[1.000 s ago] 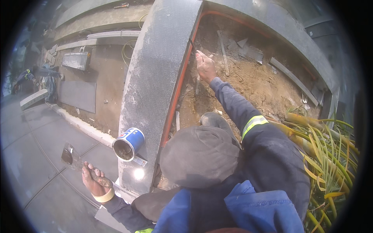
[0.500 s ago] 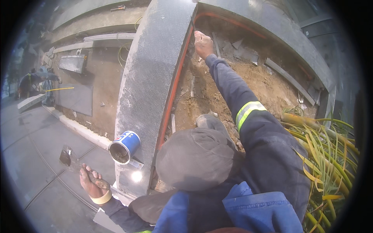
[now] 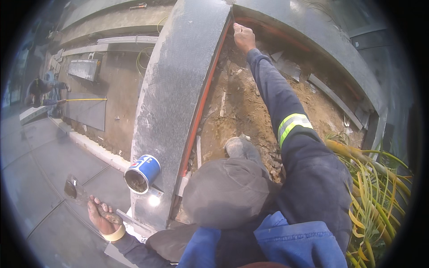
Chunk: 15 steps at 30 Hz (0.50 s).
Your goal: The person applies adhesive to a curved stone surface using a small brush and a tube of adhesive. They repeatedly dip the brush into a can, apply the substance along a seam, and smooth it with their fingers.
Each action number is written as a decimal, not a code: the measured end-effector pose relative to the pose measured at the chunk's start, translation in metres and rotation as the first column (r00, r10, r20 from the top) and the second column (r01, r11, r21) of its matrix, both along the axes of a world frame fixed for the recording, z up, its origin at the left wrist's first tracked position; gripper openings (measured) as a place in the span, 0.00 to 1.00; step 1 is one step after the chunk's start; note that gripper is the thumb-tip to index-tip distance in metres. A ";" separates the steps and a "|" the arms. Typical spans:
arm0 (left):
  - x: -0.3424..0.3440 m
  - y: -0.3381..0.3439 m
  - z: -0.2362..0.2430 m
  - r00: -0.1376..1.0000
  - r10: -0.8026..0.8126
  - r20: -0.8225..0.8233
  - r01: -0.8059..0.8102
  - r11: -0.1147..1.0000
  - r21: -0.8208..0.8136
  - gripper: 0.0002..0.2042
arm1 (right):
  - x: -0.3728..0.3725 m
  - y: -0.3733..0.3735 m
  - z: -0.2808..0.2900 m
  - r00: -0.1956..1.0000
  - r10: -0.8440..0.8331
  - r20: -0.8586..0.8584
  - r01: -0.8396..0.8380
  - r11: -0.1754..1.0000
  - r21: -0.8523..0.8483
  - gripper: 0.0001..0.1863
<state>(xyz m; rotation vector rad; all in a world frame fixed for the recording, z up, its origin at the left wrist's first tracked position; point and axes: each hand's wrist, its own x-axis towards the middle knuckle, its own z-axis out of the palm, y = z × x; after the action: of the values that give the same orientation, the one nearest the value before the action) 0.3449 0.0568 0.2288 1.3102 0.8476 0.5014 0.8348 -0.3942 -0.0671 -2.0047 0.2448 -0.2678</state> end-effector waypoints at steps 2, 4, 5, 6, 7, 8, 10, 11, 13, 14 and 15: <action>0.002 -0.007 0.006 0.998 0.032 -0.058 -0.030 0.999 0.037 0.14 | -0.003 -0.004 -0.006 0.996 0.044 -0.081 -0.051 0.995 -0.091 0.22; 0.003 -0.004 0.001 0.999 0.027 -0.040 -0.026 0.999 0.032 0.14 | -0.006 -0.004 -0.014 0.998 -0.004 0.055 0.010 0.994 -0.107 0.22; 0.005 -0.007 0.004 0.999 0.029 -0.038 -0.028 0.999 0.043 0.14 | -0.015 0.002 -0.014 0.993 0.011 0.114 0.000 0.995 -0.096 0.22; 0.008 -0.011 0.006 0.998 0.050 -0.040 -0.047 0.998 0.052 0.14 | -0.007 0.004 -0.007 0.999 0.020 0.039 -0.018 0.998 -0.065 0.22; 0.012 -0.015 0.008 0.997 0.070 -0.042 -0.067 0.996 0.063 0.14 | 0.008 0.002 0.003 0.999 0.032 -0.036 -0.034 0.999 -0.032 0.22; 0.013 -0.017 0.010 0.995 0.086 -0.057 -0.082 0.995 0.064 0.14 | 0.015 -0.002 0.007 0.991 0.042 -0.124 -0.044 0.999 -0.007 0.22; 0.003 -0.009 0.008 0.995 0.052 -0.086 -0.047 0.998 0.052 0.14 | 0.002 -0.004 -0.008 1.000 0.029 -0.009 -0.030 0.999 -0.026 0.21; 0.007 -0.004 0.001 0.997 0.030 -0.065 -0.027 0.999 0.037 0.14 | 0.001 -0.009 -0.020 0.996 0.024 0.081 -0.019 0.998 -0.058 0.22; 0.003 0.013 -0.003 0.999 0.010 -0.032 -0.009 0.999 0.038 0.14 | 0.001 -0.008 -0.021 0.991 0.009 0.131 0.001 0.997 -0.077 0.23; -0.003 0.017 -0.004 1.000 0.010 -0.028 -0.008 0.999 0.045 0.14 | 0.009 -0.007 -0.009 0.998 0.020 0.057 -0.017 0.998 -0.058 0.23; -0.005 0.012 -0.001 0.999 0.034 -0.029 -0.032 0.998 0.056 0.14 | 0.022 -0.005 0.010 0.999 0.037 -0.023 -0.037 0.999 -0.033 0.23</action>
<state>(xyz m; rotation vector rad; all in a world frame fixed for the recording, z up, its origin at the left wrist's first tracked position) 0.3400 0.0685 0.2276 1.3596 0.8863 0.5358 0.8569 -0.3989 -0.0573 -2.0436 0.2182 -0.2277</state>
